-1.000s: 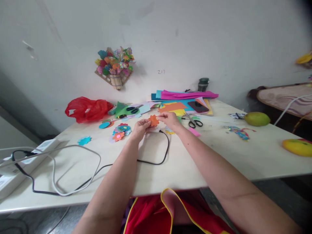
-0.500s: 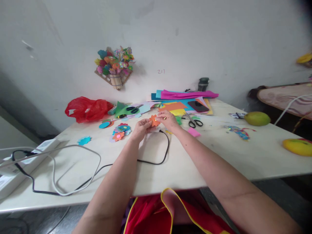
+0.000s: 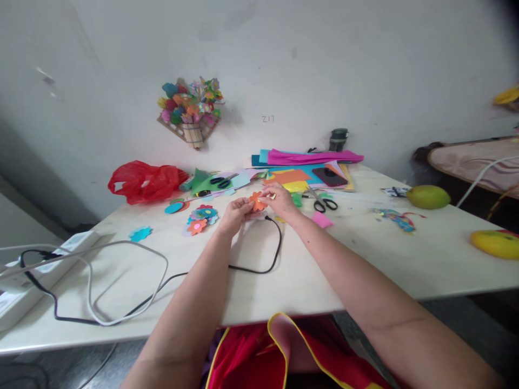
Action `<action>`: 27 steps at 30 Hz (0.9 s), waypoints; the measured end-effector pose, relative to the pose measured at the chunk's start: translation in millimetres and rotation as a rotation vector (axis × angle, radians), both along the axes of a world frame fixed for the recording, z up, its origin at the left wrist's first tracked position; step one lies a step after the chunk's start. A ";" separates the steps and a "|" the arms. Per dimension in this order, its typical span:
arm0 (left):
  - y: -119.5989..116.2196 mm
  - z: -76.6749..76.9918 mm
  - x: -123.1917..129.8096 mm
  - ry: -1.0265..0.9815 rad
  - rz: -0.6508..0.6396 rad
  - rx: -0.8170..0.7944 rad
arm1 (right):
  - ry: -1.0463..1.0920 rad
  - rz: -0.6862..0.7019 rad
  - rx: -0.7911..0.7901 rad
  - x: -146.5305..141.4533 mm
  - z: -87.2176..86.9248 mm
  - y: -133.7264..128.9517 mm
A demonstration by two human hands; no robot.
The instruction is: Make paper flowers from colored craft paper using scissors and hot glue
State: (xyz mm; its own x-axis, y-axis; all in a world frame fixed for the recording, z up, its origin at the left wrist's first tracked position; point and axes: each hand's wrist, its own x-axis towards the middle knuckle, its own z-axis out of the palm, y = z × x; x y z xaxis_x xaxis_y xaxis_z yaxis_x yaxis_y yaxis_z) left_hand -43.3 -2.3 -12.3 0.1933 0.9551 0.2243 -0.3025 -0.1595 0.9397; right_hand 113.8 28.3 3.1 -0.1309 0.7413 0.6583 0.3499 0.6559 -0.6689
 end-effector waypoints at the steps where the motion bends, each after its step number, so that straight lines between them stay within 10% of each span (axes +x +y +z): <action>1: 0.0 0.0 0.0 0.000 0.000 -0.001 | -0.006 -0.004 0.002 0.2 0.1 0.1; 27: -0.2 0.3 0.8 -0.021 0.015 -0.003 | -0.102 -0.082 0.217 0.5 -4.0 -1.8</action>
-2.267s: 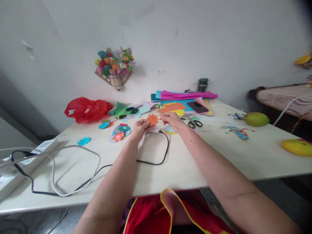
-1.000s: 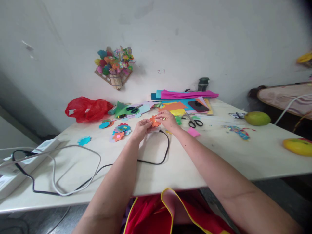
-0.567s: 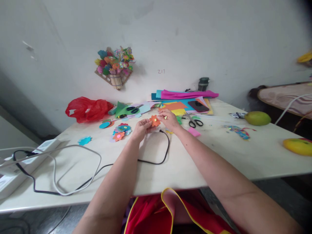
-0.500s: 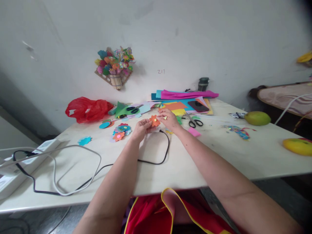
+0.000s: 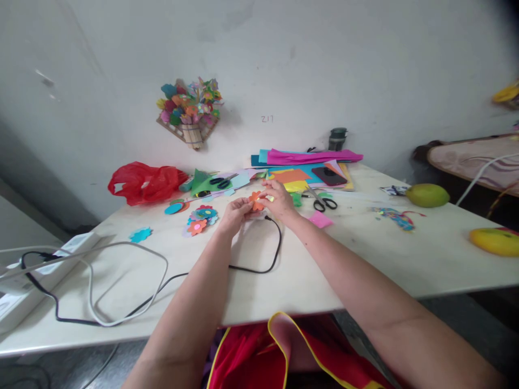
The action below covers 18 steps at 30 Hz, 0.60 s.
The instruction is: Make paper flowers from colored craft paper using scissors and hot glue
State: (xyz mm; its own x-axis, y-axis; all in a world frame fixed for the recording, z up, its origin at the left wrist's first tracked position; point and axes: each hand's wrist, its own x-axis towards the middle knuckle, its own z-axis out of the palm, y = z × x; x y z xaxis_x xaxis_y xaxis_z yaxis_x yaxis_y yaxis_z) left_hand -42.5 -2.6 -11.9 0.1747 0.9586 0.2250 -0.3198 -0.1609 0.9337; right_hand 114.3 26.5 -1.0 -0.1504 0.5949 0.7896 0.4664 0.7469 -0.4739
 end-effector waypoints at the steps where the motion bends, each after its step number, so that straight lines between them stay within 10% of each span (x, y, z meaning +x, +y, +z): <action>1: -0.2 0.3 0.3 0.001 -0.001 0.002 | -0.004 0.001 -0.011 -0.1 0.1 0.0; 18: -0.8 0.9 0.3 -0.005 0.021 -0.031 | 0.186 0.092 -0.111 5.7 7.6 0.8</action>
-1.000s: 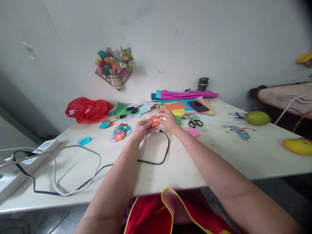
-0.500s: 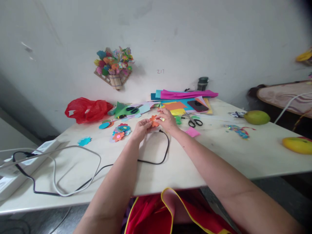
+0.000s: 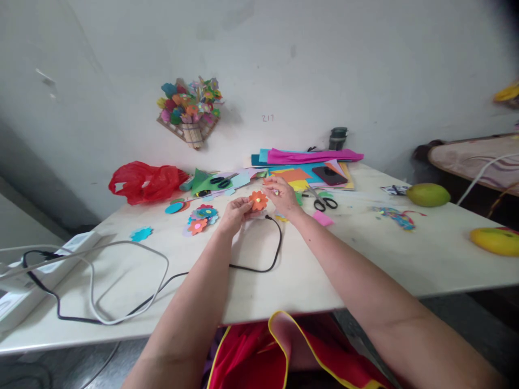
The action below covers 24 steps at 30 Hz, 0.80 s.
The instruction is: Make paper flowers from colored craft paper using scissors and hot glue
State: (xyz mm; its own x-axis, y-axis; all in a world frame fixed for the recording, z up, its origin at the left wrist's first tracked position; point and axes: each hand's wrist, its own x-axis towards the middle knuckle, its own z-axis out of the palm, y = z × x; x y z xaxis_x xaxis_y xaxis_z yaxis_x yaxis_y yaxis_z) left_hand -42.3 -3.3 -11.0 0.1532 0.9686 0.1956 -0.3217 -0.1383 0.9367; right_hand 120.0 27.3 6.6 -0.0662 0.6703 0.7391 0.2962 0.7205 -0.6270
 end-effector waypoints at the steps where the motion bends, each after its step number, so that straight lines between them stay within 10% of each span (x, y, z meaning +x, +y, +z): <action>1: 0.0 0.1 0.0 0.001 0.001 -0.003 | 0.030 0.002 -0.054 1.2 1.1 0.1; 9: 1.4 -1.8 -2.7 0.049 -0.032 -0.019 | 0.100 0.279 -0.636 5.3 6.1 -10.8; 24: 1.9 -3.9 -0.1 0.093 -0.041 0.040 | 0.146 0.250 -0.686 0.5 6.6 -13.0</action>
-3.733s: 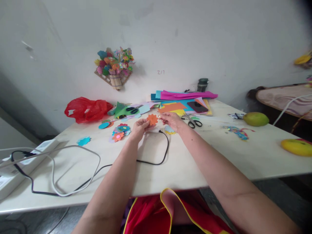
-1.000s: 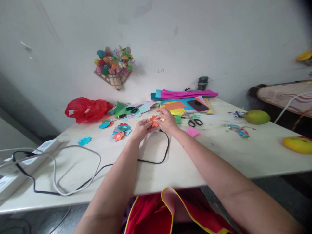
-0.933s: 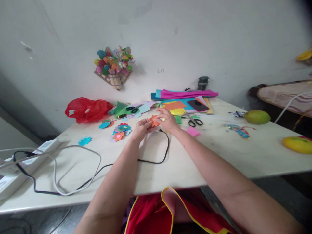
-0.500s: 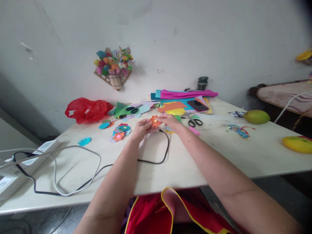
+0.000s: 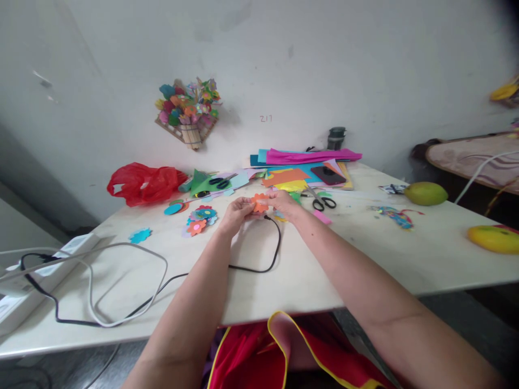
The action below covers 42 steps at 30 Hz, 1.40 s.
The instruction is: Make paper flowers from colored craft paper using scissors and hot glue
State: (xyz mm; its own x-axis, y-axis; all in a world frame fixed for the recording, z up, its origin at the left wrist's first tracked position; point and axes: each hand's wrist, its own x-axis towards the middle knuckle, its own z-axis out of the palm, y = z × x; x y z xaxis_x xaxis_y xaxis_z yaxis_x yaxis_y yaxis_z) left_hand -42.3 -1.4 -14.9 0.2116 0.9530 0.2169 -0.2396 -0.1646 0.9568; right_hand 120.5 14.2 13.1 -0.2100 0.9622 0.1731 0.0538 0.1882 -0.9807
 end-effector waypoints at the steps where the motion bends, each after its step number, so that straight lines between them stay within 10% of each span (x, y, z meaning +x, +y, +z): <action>1: -0.2 0.2 0.2 0.002 0.001 0.001 | 0.004 -0.005 -0.008 -0.2 0.4 -0.5; 42: -0.6 1.8 4.0 0.027 0.094 -0.035 | -0.032 0.053 -0.037 4.3 -4.9 4.6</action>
State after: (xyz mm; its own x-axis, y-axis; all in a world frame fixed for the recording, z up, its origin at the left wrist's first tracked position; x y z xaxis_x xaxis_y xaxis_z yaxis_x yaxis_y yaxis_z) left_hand -38.3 -2.0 -13.1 0.1259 0.9758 0.1785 -0.1986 -0.1515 0.9683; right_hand 124.8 18.8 8.3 -0.2658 0.9552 0.1305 0.0762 0.1557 -0.9849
